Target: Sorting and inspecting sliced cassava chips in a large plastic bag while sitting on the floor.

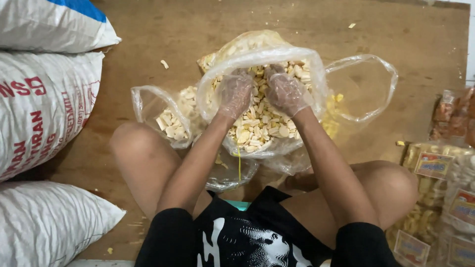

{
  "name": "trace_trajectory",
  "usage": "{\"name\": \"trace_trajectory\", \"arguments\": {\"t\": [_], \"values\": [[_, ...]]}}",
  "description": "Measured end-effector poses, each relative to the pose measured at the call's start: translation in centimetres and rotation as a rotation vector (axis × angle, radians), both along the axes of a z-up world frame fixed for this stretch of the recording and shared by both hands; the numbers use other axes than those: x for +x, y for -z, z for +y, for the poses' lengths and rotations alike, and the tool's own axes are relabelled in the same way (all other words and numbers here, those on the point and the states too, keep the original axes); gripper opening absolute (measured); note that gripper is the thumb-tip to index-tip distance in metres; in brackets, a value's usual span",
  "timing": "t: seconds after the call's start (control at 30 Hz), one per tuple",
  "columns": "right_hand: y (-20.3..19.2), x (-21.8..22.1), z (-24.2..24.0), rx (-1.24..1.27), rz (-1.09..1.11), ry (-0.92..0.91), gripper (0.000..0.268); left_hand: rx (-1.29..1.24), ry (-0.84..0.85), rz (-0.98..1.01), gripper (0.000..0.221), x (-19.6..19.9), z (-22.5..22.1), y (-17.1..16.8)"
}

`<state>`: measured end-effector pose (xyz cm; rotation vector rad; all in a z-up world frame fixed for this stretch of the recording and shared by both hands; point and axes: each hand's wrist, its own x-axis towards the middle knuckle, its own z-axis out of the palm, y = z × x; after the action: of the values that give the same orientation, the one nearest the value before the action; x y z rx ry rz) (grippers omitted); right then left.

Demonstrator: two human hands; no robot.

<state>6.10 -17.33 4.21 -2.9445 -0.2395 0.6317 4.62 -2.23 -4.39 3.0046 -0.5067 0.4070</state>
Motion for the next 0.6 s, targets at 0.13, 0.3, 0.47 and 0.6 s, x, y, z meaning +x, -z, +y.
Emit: {"name": "trace_trajectory", "arguments": {"t": [0.13,0.3,0.47,0.6], "values": [[-0.6,-0.1,-1.2,0.076,-0.159,-0.2,0.07,-0.027,-0.052,0.011,0.006,-0.1,0.1,-2.1],[-6.0,-2.5,2.2,0.043,-0.512,-0.234,0.023,-0.037,-0.059,0.073,0.009,0.4,0.1,0.0],[3.9,0.2,-2.1,-0.198,-0.671,-0.415,0.036,-0.125,-0.193,0.055,0.01,0.1,-0.3,-3.0],[2.9,-0.4,-1.5,-0.167,-0.747,-0.466,0.034,-0.147,-0.196,0.105,0.008,-0.6,-0.5,-3.8]]}}
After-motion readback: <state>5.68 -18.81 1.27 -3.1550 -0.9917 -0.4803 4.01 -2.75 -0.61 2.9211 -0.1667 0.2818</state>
